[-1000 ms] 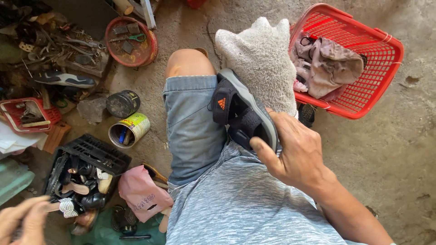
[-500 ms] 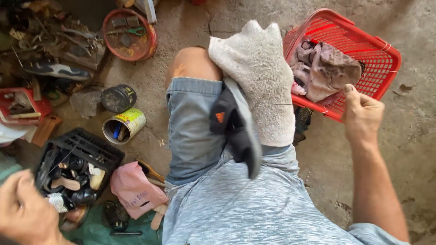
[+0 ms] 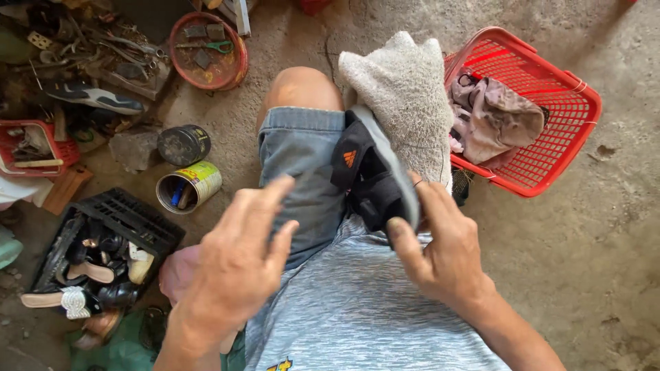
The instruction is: Hand-stitching the sole of a black sandal to repair it using a needle and thread.
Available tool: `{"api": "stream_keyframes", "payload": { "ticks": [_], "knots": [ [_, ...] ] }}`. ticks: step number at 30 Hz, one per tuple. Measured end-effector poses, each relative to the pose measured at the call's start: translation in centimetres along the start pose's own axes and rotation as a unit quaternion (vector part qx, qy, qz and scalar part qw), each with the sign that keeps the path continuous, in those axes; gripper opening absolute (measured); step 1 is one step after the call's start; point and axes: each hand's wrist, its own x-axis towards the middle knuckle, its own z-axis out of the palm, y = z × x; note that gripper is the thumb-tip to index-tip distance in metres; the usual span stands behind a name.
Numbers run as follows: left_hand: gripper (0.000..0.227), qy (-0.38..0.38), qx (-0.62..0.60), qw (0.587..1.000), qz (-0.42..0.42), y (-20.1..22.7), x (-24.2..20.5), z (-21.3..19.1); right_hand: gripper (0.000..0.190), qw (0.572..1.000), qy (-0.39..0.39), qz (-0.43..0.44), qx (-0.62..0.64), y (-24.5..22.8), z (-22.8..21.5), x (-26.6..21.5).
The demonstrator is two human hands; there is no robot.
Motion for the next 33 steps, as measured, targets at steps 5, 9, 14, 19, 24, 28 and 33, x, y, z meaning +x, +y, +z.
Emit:
{"api": "stream_keyframes", "payload": {
  "ticks": [5, 9, 14, 19, 24, 28, 33],
  "knots": [
    [0.042, -0.012, 0.064, 0.993, 0.102, 3.0, 1.4, 0.3, 0.044, 0.992, 0.005, 0.025, 0.126, 0.7, -0.3, 0.3],
    [0.054, -0.049, 0.156, 0.982, 0.094, 3.3, 2.9, 1.0, 0.039, 0.979, 0.006, 0.051, 0.198, 0.9, -0.3, 0.5],
    [0.046, -0.037, 0.214, 0.974, 0.06, 1.1, 6.6, -0.5, 0.043, 0.954, 0.005, 0.12, 0.274, 2.0, -1.3, 1.0],
    [0.038, -0.076, 0.109, 0.991, 0.032, -1.0, 8.9, -1.8, 0.045, 0.913, -0.015, 0.164, 0.374, 1.6, -2.5, 2.9],
    [0.035, -0.157, -0.049, 0.985, 0.044, -0.5, 10.6, -3.6, 0.049, 0.854, -0.026, 0.216, 0.473, 2.0, -3.4, 4.0],
    [0.035, -0.164, -0.043, 0.982, 0.079, 0.0, 9.8, -2.7, 0.053, 0.863, -0.029, 0.226, 0.451, 2.1, -3.6, 4.4],
    [0.035, -0.114, -0.015, 0.99, 0.087, 0.2, 9.0, -0.9, 0.046, 0.86, -0.026, 0.22, 0.459, 2.1, -3.2, 4.1]
  ]
}}
